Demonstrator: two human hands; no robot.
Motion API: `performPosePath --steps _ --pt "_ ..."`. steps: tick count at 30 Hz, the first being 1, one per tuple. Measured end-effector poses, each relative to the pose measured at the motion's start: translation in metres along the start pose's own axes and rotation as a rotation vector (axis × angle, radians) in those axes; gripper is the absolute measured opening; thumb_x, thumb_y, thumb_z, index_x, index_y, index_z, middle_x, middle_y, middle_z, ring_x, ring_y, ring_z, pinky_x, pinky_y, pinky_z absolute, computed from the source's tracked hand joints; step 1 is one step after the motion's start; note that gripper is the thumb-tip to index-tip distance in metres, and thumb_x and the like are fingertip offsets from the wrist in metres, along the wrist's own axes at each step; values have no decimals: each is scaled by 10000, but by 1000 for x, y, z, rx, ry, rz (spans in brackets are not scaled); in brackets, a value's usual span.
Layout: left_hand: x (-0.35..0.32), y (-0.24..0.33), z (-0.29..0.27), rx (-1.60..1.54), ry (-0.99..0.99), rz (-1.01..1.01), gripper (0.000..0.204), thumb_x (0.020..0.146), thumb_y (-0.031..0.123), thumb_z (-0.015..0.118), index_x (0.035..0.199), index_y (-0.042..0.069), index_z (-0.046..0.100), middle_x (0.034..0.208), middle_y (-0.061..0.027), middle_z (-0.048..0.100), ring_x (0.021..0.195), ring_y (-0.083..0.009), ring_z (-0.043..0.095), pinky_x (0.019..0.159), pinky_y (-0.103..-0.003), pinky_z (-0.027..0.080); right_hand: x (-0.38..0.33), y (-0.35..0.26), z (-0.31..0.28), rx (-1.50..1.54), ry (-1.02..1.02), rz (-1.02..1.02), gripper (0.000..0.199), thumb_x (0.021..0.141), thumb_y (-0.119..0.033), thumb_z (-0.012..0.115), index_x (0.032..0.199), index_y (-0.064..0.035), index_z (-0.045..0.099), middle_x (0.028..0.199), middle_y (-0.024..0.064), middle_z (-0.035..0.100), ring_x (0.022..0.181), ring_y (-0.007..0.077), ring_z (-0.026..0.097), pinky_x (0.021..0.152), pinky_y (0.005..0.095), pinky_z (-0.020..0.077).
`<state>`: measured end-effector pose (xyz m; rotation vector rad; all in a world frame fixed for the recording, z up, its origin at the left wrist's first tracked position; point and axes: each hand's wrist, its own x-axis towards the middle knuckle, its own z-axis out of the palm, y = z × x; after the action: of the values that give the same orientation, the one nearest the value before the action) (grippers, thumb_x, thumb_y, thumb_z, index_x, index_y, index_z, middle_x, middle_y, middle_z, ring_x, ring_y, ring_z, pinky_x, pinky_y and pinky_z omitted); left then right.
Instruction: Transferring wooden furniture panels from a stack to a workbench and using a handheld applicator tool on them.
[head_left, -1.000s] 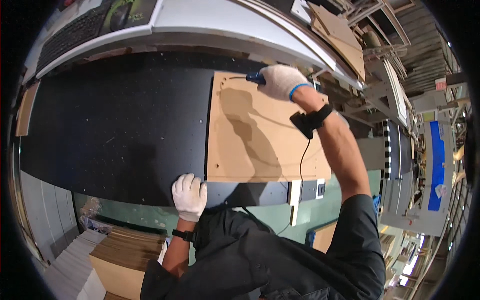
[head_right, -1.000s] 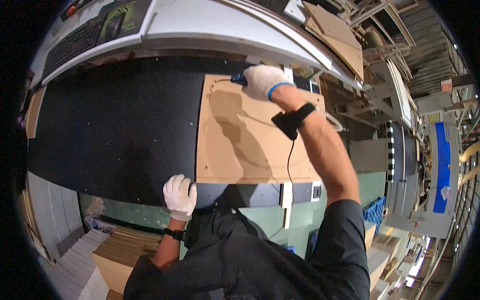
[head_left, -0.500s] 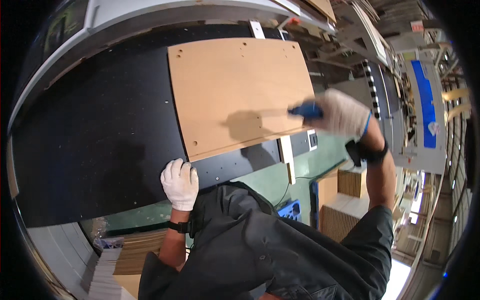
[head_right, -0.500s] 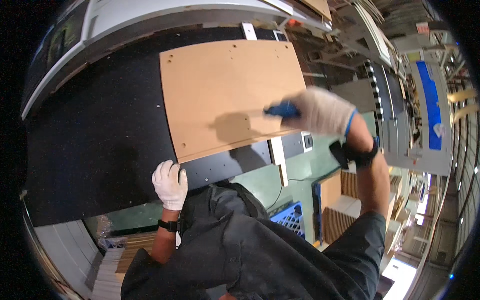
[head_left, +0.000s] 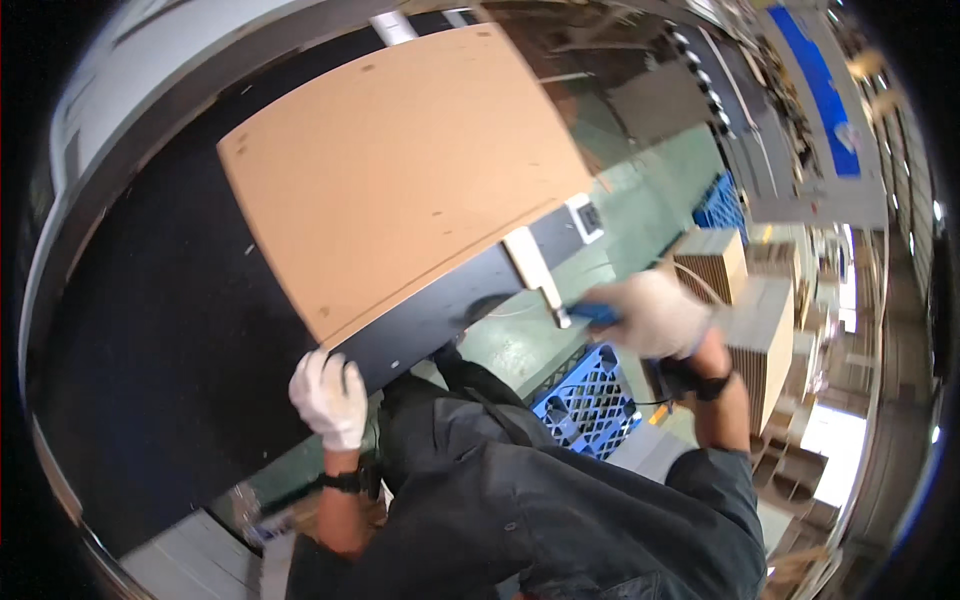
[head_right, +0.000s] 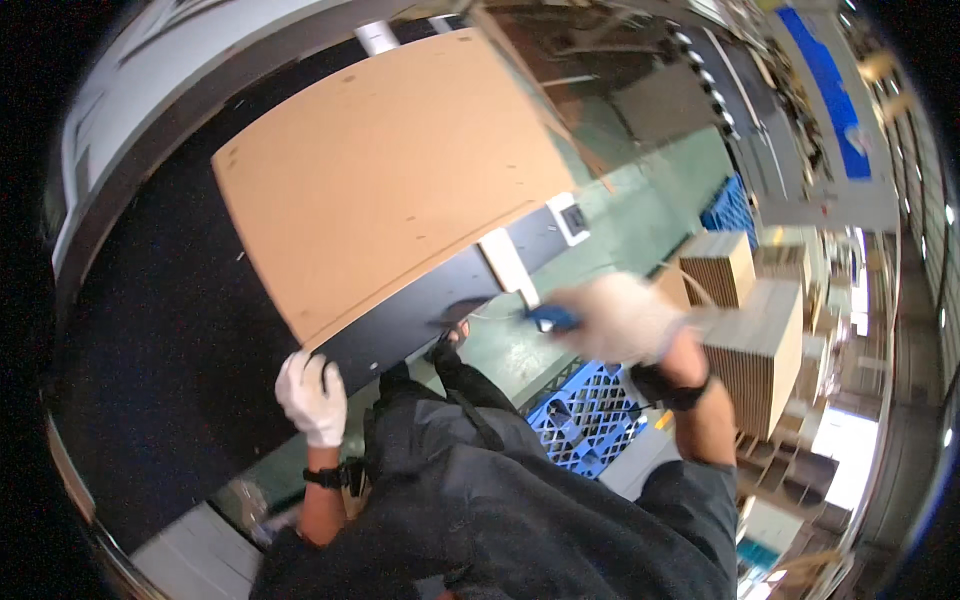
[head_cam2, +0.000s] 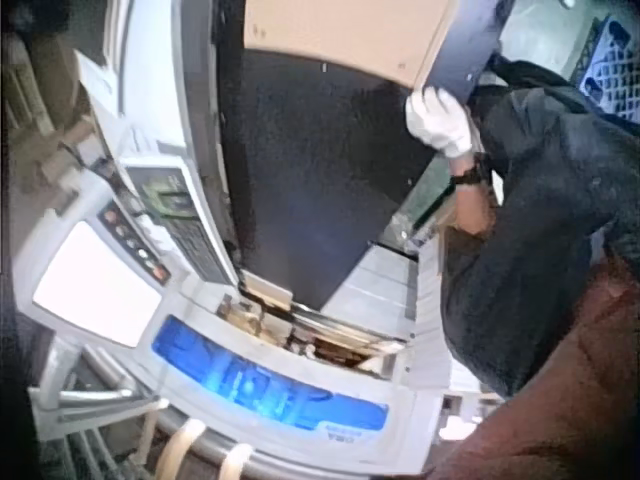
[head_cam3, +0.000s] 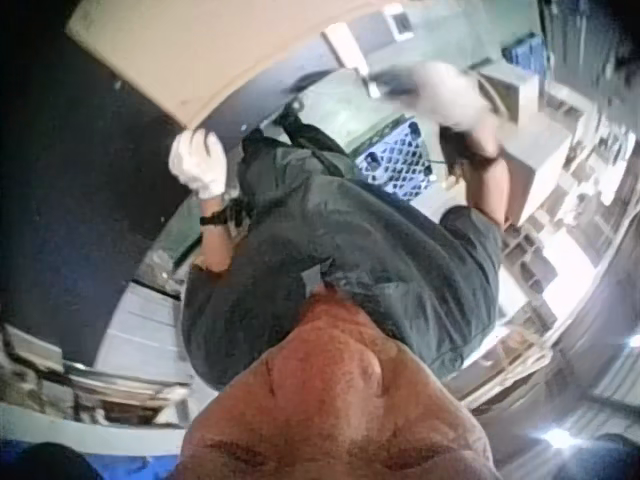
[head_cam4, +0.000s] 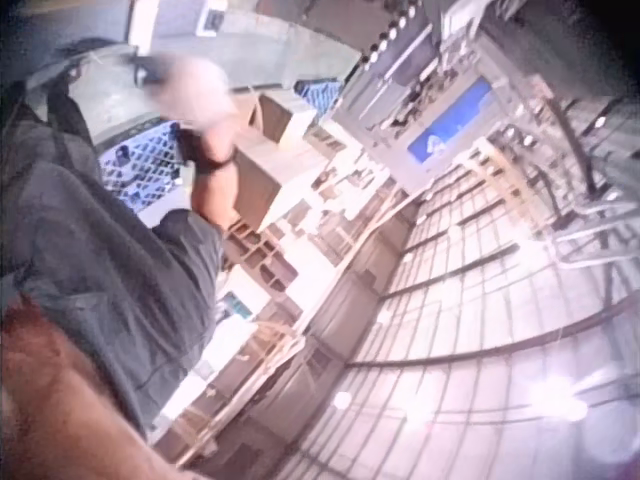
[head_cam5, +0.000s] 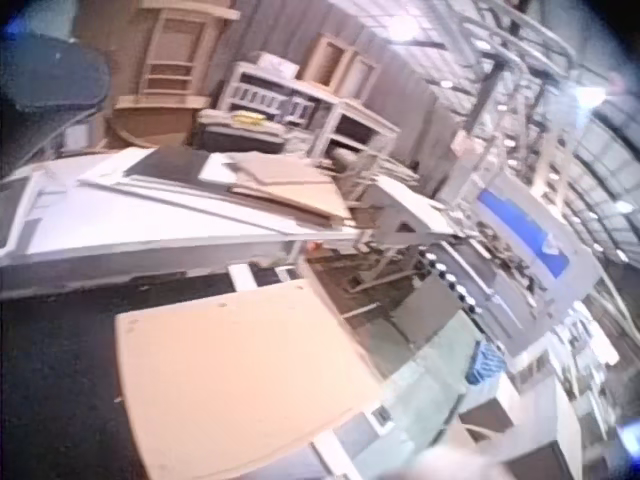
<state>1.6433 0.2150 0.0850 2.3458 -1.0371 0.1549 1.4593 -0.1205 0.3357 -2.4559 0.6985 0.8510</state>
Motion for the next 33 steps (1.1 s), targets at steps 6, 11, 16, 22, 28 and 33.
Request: performPosePath --steps 6,11,16,22,28,33 --pt "-32 -15 7 24 147 -39 145 927 17 688 1061 -36 701 1177 -207 696 1130 -377 641 1032 -480 490 43 18 53 70 243 -144 216 896 -307 697 1022 -132 696 741 154 694 682 389 686 635 473 553" --pt "-97 -8 11 215 181 -19 170 958 33 664 1080 -84 689 1215 -218 684 1175 -387 629 1058 -471 488 29 113 101 520 315 -438 276 843 -312 746 1046 -126 734 891 179 714 862 351 704 781 467 557" --pt "-144 88 64 219 -71 141 149 920 115 696 1022 8 680 1046 -201 667 993 -397 628 962 -495 508 96 177 198 336 758 -706 361 735 -309 795 1034 -114 744 1087 144 682 1002 379 665 879 476 541" --pt "-138 193 161 81 -1446 -46 359 924 402 681 1142 119 721 1164 -262 703 1116 -404 673 981 -489 510 90 208 252 671 690 -420 465 744 -348 771 1096 -59 684 1046 194 685 990 402 673 863 496 545" --pt "-47 270 295 130 -1335 -38 297 899 330 697 1085 102 742 1114 -234 721 1078 -387 692 950 -484 533 49 415 304 769 178 -562 404 813 -356 725 1040 -22 720 1014 188 733 974 349 697 857 458 540" --pt "2 333 409 268 -1402 27 247 878 270 711 1037 87 761 1072 -211 736 1047 -374 708 925 -479 552 -31 640 358 977 476 121 432 861 -382 636 1123 -57 743 1097 197 741 1079 371 686 949 449 522"
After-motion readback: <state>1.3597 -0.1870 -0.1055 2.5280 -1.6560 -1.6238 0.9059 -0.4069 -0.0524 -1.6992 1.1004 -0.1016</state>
